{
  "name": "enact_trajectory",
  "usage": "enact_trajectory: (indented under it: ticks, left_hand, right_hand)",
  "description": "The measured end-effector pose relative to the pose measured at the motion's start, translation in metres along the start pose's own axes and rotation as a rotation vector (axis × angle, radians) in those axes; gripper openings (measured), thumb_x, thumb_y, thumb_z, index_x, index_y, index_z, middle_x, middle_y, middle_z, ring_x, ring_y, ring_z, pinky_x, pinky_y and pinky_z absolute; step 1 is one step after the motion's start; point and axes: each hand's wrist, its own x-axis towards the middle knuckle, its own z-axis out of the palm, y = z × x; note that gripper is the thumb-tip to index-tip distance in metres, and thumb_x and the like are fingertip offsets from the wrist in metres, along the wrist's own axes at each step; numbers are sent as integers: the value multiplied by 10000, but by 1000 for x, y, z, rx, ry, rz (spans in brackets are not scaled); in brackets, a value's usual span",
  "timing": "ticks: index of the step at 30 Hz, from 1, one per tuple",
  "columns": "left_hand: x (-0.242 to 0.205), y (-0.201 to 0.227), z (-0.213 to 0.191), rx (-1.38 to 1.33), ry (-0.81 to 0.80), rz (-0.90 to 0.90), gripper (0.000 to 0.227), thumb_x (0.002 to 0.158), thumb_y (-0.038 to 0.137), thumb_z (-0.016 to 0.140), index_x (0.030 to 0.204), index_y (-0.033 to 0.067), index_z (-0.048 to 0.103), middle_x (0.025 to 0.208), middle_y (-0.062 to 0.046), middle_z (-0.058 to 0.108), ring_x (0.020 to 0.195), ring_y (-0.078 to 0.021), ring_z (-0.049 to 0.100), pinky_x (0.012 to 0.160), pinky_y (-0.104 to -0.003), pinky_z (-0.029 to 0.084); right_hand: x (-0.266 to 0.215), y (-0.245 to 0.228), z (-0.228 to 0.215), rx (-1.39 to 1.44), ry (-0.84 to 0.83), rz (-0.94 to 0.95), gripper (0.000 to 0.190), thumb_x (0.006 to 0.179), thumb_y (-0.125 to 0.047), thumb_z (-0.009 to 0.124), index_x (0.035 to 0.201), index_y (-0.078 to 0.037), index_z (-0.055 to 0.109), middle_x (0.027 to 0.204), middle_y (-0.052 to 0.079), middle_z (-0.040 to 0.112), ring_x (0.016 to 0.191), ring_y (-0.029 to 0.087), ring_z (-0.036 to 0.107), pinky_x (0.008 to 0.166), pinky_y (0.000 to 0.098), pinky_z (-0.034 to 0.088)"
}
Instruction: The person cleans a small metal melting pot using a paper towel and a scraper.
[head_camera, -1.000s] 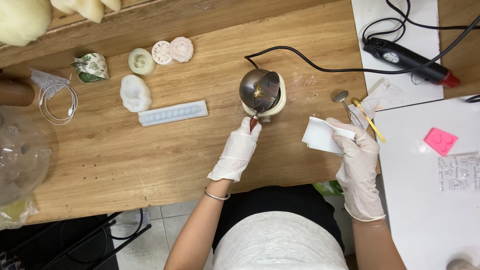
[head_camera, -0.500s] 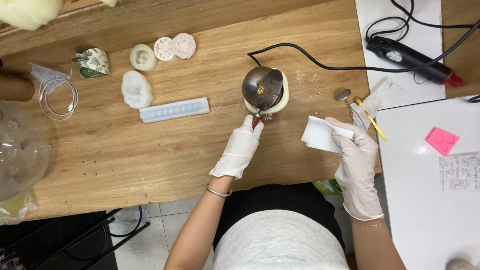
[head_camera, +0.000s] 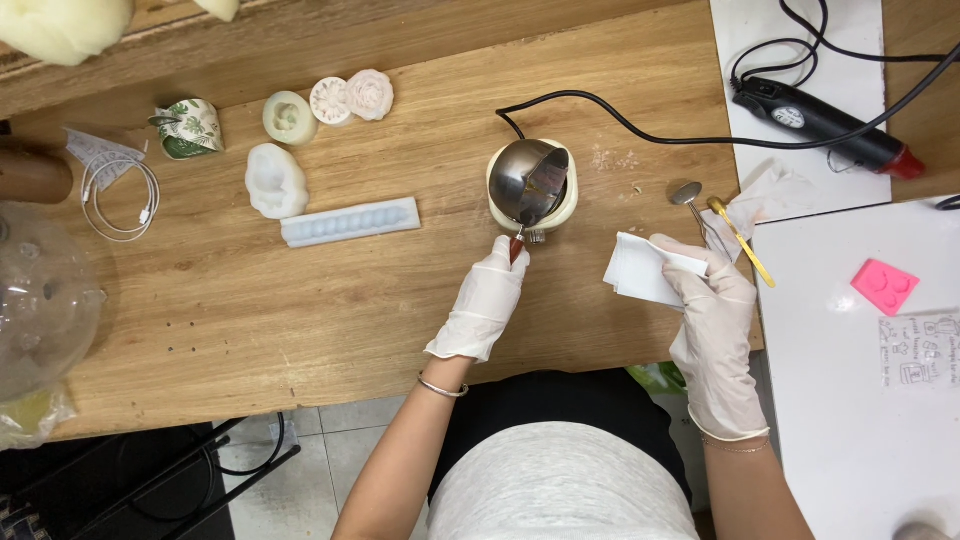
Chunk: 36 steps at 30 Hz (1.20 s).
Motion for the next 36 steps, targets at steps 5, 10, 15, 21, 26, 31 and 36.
enact_trajectory:
  ticks: [5, 10, 15, 21, 26, 31, 36]
  left_hand:
    - [-1, 7, -3, -10, -33, -42, 242, 1042, 267, 522, 1078, 29, 538, 770, -227, 690, 683, -379, 701, 611, -472, 542]
    - [-1, -4, 5, 4, 17, 30, 237, 1041, 255, 537, 1066, 20, 539, 777, -234, 690, 698, -391, 693, 609, -472, 538]
    - [0, -8, 9, -2, -13, -6, 236, 1046, 261, 526, 1053, 25, 528, 768, -224, 685, 678, -377, 697, 611, -466, 543]
    - [0, -14, 16, -47, -22, -52, 220, 1048, 267, 515, 1073, 48, 514, 789, -221, 686, 695, -383, 693, 618, -473, 532]
    - [-1, -14, 15, -72, -36, -43, 205, 1050, 261, 507, 1066, 56, 513, 778, -220, 678, 682, -379, 688, 632, -474, 527]
    - [0, -18, 19, -63, -40, -52, 205, 1053, 262, 507, 1068, 57, 508, 777, -222, 674, 685, -388, 684, 628, -480, 525]
    - [2, -19, 21, -31, -42, -63, 211, 1048, 264, 515, 1074, 55, 507, 751, -229, 669, 678, -398, 683, 608, -489, 514]
  right_hand:
    - [-1, -3, 2, -33, 3, -9, 235, 940, 51, 612, 1141, 12, 726, 1212, 108, 732, 1033, 118, 684, 937, 247, 557]
    - [-1, -3, 2, -38, 9, -11, 238, 942, 49, 617, 1146, 6, 731, 1201, 107, 734, 1029, 117, 680, 938, 245, 553]
    - [-3, -5, 4, -20, 6, -5, 257, 935, 56, 608, 1154, 2, 729, 1205, 111, 737, 1039, 114, 680, 951, 245, 546]
    - [-4, -5, 5, -25, 7, 8, 254, 935, 58, 602, 1151, 6, 725, 1215, 117, 734, 1051, 122, 681, 954, 251, 546]
    - [-4, -1, 3, -6, 5, 8, 238, 942, 57, 598, 1142, 14, 720, 1217, 125, 734, 1062, 127, 683, 965, 257, 551]
    - [-5, -2, 4, 0, 3, 15, 235, 947, 56, 594, 1144, 14, 715, 1220, 124, 734, 1068, 127, 682, 966, 258, 551]
    - [-4, -1, 3, -18, -2, 14, 246, 946, 61, 593, 1150, 14, 721, 1223, 118, 728, 1053, 121, 673, 956, 253, 543]
